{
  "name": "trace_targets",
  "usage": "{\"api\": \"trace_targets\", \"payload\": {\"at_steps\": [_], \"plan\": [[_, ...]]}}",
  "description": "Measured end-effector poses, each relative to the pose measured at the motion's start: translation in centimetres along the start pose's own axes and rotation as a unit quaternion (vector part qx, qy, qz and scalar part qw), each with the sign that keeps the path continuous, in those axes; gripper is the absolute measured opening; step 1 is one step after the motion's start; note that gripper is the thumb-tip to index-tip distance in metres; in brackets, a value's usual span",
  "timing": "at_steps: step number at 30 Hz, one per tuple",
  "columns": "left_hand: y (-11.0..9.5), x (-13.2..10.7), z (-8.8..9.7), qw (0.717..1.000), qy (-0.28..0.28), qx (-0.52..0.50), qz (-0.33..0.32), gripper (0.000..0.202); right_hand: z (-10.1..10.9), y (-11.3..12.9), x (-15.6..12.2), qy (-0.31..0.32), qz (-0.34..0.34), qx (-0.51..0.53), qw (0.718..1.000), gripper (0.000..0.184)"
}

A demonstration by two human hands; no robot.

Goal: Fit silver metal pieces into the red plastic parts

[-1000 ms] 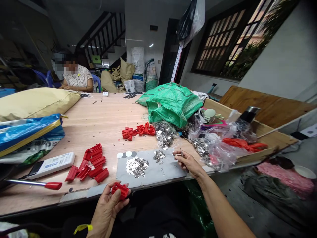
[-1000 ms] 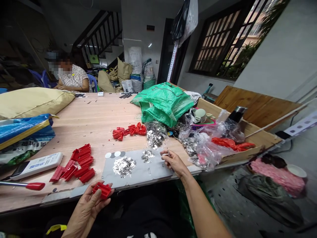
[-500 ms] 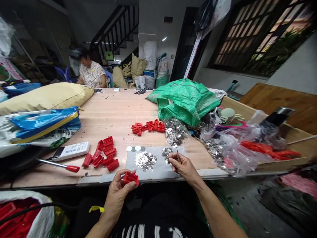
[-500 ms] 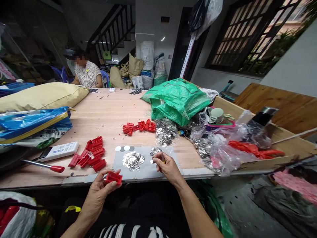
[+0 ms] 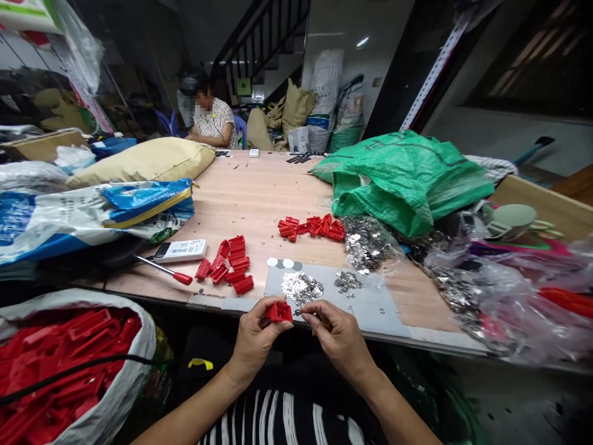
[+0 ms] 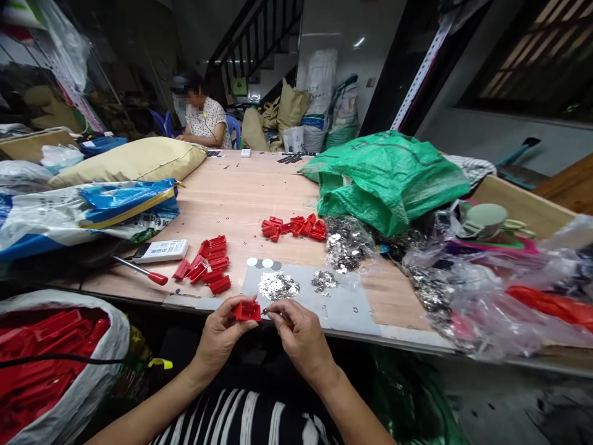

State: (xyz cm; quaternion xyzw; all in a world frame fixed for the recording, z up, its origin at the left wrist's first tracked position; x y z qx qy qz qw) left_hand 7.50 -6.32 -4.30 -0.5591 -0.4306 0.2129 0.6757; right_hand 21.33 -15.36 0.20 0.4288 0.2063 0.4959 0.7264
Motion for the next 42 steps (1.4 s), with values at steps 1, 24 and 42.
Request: {"api": "trace_targets", "payload": {"at_steps": [1, 24, 42], "plan": [[-0.2, 0.0, 0.0, 1.000, 0.005, 0.016, -0.012, 0.036, -0.3, 0.3, 0.0, 0.000, 0.017, -0.009, 1.000, 0.011], [-1.8, -0.7, -0.2, 0.998, -0.025, -0.011, -0.051, 0.032, -2.0, -2.3, 0.4, 0.088, -0.145, 0.190, 0.967, 0.024], [-1.7, -2.0, -1.7, 0.993, 0.101, -0.058, -0.017, 0.028, -5.3, -3.7, -2.9, 0.246, -0.254, 0.387, 0.852, 0.040]]}}
Point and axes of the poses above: each hand's wrist, its own x-axis towards the middle knuckle, its own z-axis out of the back of the hand, y = z × x, the point moved 6 cm from there along x, towards the middle knuckle, and after that the axes turned 12 degrees about -z, right-handed, at the moved point
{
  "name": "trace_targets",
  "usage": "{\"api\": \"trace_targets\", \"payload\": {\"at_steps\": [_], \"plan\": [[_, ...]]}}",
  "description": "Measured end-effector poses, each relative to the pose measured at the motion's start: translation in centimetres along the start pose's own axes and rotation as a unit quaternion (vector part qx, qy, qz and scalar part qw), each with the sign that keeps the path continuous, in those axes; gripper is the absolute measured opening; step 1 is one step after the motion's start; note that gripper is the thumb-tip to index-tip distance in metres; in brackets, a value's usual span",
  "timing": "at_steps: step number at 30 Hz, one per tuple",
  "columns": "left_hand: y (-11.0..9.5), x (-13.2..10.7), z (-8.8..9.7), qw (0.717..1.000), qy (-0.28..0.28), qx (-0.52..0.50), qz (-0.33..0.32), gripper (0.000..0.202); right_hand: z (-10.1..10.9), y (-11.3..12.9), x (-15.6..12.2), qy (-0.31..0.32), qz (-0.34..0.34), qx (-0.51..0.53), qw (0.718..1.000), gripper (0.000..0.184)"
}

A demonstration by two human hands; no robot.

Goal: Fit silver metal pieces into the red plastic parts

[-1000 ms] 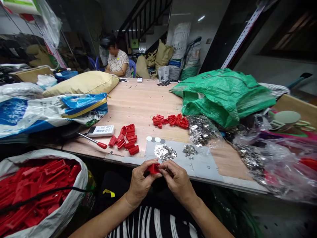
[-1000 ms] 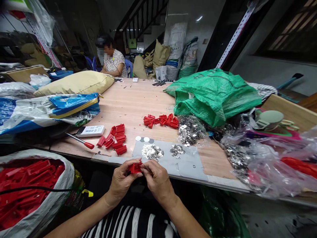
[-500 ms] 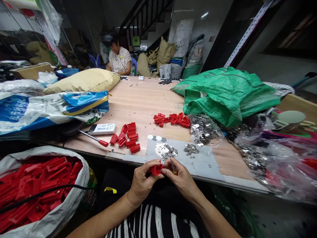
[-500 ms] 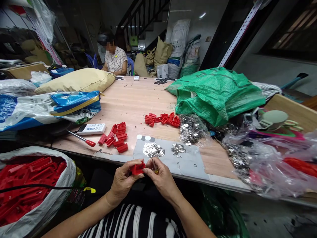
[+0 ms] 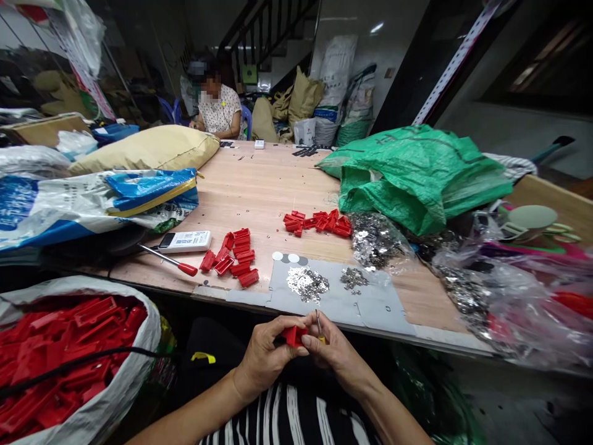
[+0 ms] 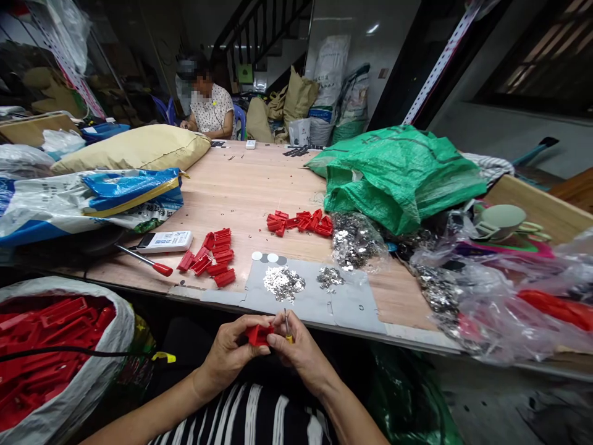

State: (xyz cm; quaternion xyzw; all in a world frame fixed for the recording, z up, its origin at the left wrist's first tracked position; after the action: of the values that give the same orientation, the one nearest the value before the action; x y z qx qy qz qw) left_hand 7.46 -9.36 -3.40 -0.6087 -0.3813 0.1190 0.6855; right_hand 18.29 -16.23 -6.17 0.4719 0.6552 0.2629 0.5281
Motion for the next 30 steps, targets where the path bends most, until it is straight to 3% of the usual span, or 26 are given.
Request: {"api": "trace_targets", "payload": {"at_steps": [7, 10, 13, 16, 19, 22, 26, 30], "plan": [[0.1, 0.0, 0.2, 1.000, 0.009, -0.020, 0.020, 0.027, 0.0, -1.2, -0.3, -0.003, -0.030, 0.073, 0.997, 0.039], [0.7, 0.0, 0.3, 0.995, 0.007, -0.090, 0.049, 0.027, -0.4, -1.8, -0.1, -0.002, -0.032, 0.118, 0.993, 0.042], [2.1, -0.4, 0.3, 0.971, -0.031, -0.216, 0.102, 0.032, -0.7, -1.6, 0.1, -0.007, -0.023, 0.126, 0.992, 0.045], [3.1, -0.7, 0.3, 0.950, -0.081, -0.272, 0.133, 0.033, -0.4, -0.6, 0.1, -0.023, -0.021, 0.063, 0.998, 0.045], [3.3, -0.6, 0.9, 0.937, -0.134, -0.289, 0.145, 0.031, 1.7, 1.0, -0.2, -0.103, 0.001, -0.010, 0.995, 0.044], [3.2, -0.4, 1.6, 0.925, -0.183, -0.296, 0.150, 0.031, 5.0, 2.3, -0.7, -0.199, 0.050, -0.005, 0.979, 0.037], [3.5, -0.5, 2.1, 0.919, -0.209, -0.289, 0.169, 0.031, 9.3, 3.1, -1.6, -0.276, 0.107, 0.116, 0.948, 0.032], [4.1, -1.1, 2.1, 0.918, -0.223, -0.265, 0.194, 0.035, 13.4, 3.9, -3.5, -0.327, 0.170, 0.256, 0.894, 0.029]]}}
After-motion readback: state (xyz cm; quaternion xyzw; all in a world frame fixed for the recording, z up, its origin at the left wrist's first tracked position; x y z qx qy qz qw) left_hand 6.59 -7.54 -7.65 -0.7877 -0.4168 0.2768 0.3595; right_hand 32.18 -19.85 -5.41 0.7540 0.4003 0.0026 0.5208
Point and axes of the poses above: each hand's wrist, its own x-axis towards the middle knuckle, its own z-axis out of the back of the hand, y = z × x, the point moved 6 cm from there along x, towards the middle knuckle, and after that the axes turned 12 degrees about -z, right-handed, at the moved point
